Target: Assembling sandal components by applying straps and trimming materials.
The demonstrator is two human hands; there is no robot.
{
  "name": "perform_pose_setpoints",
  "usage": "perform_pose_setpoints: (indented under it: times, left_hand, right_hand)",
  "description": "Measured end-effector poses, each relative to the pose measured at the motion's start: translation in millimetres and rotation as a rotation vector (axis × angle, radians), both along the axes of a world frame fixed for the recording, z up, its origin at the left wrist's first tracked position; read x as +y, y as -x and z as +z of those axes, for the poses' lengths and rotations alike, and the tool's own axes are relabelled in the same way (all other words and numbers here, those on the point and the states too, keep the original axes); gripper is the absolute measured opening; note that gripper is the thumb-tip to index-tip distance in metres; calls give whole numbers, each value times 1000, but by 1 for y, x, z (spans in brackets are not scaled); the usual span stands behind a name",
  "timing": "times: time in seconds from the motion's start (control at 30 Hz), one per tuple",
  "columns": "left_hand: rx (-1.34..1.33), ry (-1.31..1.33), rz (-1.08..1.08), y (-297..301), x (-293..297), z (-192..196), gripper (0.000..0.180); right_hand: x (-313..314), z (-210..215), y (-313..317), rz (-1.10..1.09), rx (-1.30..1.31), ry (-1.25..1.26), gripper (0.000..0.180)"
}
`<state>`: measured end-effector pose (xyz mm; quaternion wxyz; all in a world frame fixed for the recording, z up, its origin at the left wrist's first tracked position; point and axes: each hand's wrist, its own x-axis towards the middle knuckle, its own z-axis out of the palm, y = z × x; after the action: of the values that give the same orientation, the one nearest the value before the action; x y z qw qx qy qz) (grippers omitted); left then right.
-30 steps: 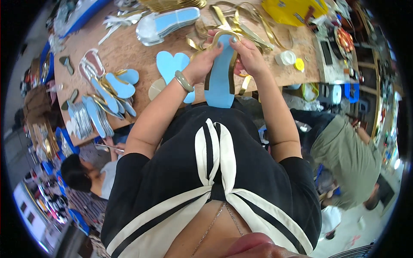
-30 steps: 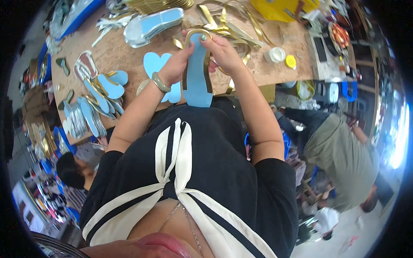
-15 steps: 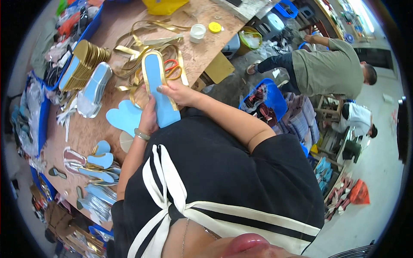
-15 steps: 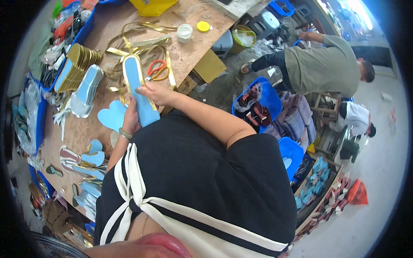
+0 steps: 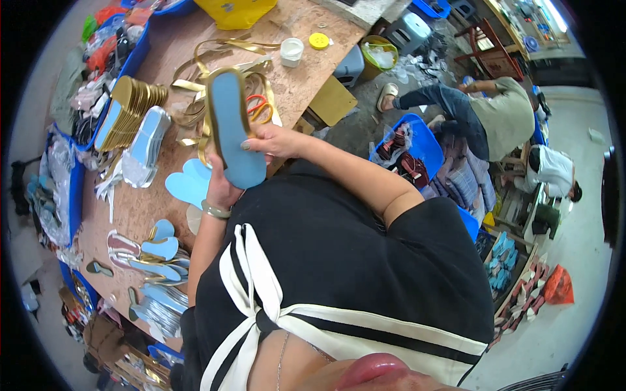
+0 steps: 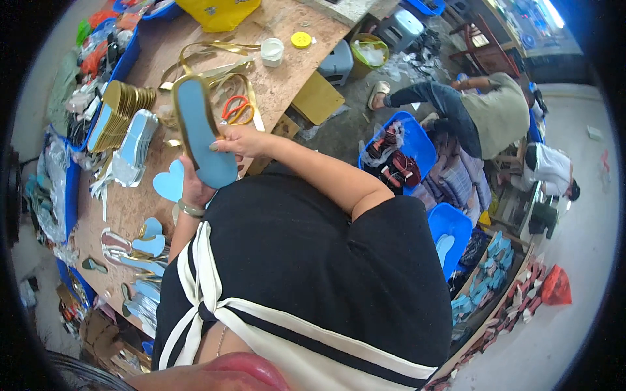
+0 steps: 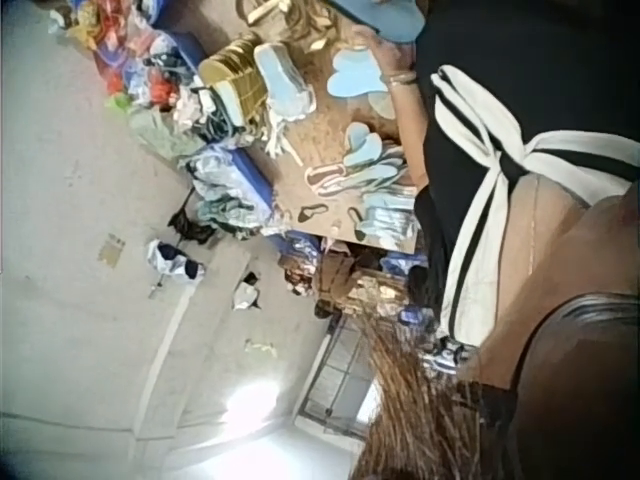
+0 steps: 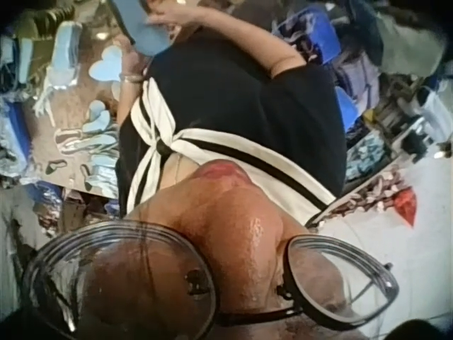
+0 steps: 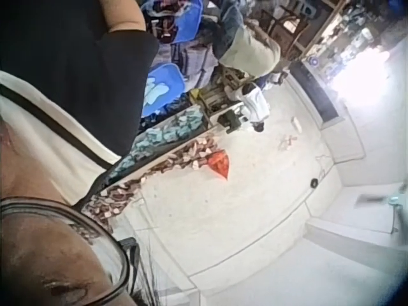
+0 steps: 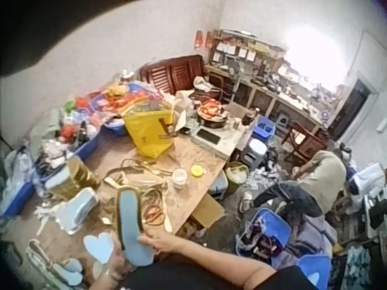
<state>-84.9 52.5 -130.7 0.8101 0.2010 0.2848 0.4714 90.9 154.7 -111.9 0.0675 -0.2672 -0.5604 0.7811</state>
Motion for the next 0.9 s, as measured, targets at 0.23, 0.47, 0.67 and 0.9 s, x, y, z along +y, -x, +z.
perform_pose_setpoints:
  times: [0.23,0.47,0.67,0.9]
  left_hand:
    - [1830,-593,215,-26,25,56,72]
    - [1885,-665,387,-32,13,56,87]
    - [1825,-488,344,-19,-2,53,81]
    - [1843,-350,660,-4,-30,49,82]
  right_hand:
    - [17,30,6,-664,849,421,56]
    - [52,13,12,-668,995,577,43]
    - [38,21,56,-726,758,429,48]
    - [5,22,102,-393,603,403,47]
